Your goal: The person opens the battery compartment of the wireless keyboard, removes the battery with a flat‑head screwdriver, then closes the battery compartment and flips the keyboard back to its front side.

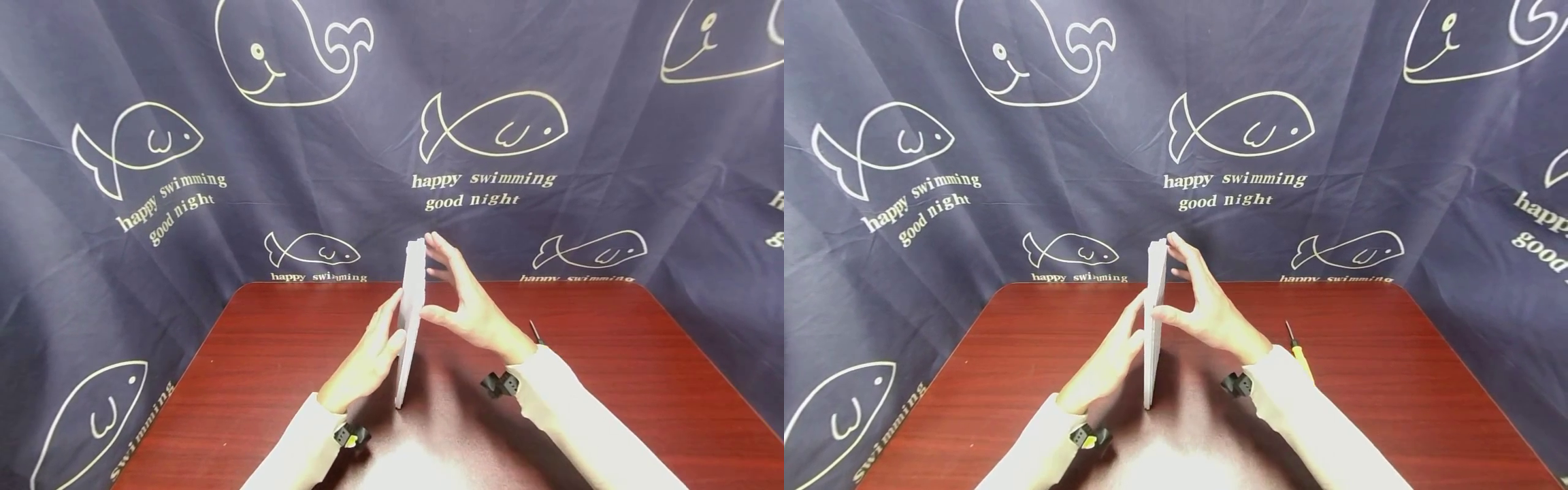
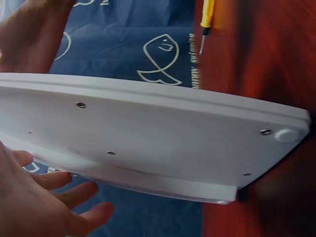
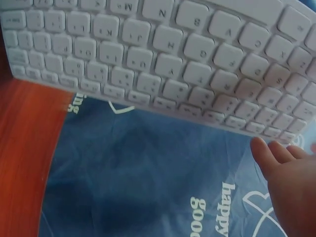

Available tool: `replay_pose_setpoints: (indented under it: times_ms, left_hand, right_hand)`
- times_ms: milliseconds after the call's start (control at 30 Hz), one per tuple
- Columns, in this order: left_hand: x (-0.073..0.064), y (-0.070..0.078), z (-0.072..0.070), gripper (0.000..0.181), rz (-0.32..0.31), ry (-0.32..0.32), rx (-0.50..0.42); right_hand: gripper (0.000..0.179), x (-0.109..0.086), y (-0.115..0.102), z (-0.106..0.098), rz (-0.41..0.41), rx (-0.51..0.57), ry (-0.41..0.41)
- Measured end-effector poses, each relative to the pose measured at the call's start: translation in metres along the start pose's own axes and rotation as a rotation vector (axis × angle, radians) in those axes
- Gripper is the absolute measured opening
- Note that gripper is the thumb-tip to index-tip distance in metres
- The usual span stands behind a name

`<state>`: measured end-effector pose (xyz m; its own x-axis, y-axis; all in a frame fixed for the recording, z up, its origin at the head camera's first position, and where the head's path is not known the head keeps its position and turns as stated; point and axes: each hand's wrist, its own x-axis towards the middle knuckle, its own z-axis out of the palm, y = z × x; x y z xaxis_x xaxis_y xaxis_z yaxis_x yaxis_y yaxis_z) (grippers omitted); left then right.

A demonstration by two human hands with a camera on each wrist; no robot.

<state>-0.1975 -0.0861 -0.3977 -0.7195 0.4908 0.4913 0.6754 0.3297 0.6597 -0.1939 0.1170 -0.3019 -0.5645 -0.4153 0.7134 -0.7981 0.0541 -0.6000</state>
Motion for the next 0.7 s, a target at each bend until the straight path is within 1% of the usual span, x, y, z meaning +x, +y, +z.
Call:
replay_pose_setpoints:
  times_ms: [133, 200, 300, 367, 467, 533, 600, 700]
  left_hand:
    - [-0.005, -0.006, 0.007, 0.062, -0.015, -0.032, 0.028]
    - [-0.007, -0.011, 0.01, 0.064, -0.013, -0.051, 0.055]
    - [-0.012, -0.019, 0.016, 0.067, -0.031, -0.09, 0.092]
    - [-0.014, -0.024, 0.018, 0.07, -0.054, -0.119, 0.099]
    - [-0.018, -0.027, 0.02, 0.077, -0.109, -0.169, 0.099]
    - [-0.021, -0.029, 0.021, 0.084, -0.15, -0.198, 0.111]
    - [-0.023, -0.031, 0.022, 0.091, -0.192, -0.22, 0.13]
    - [-0.027, -0.035, 0.024, 0.1, -0.223, -0.243, 0.151]
  right_hand:
    - [0.093, -0.003, -0.004, -0.01, 0.024, -0.033, -0.028]
    - [0.089, -0.005, -0.006, -0.015, 0.027, -0.058, -0.04]
    - [0.083, -0.008, -0.007, -0.023, 0.021, -0.111, -0.049]
    - [0.081, -0.01, -0.007, -0.027, 0.01, -0.124, -0.053]
    - [0.079, -0.013, -0.007, -0.032, 0.014, -0.142, -0.058]
    - [0.079, -0.016, -0.006, -0.036, 0.023, -0.133, -0.062]
    - [0.079, -0.018, -0.006, -0.039, 0.034, -0.133, -0.064]
    - [0.079, -0.02, -0.005, -0.043, 0.029, -0.125, -0.064]
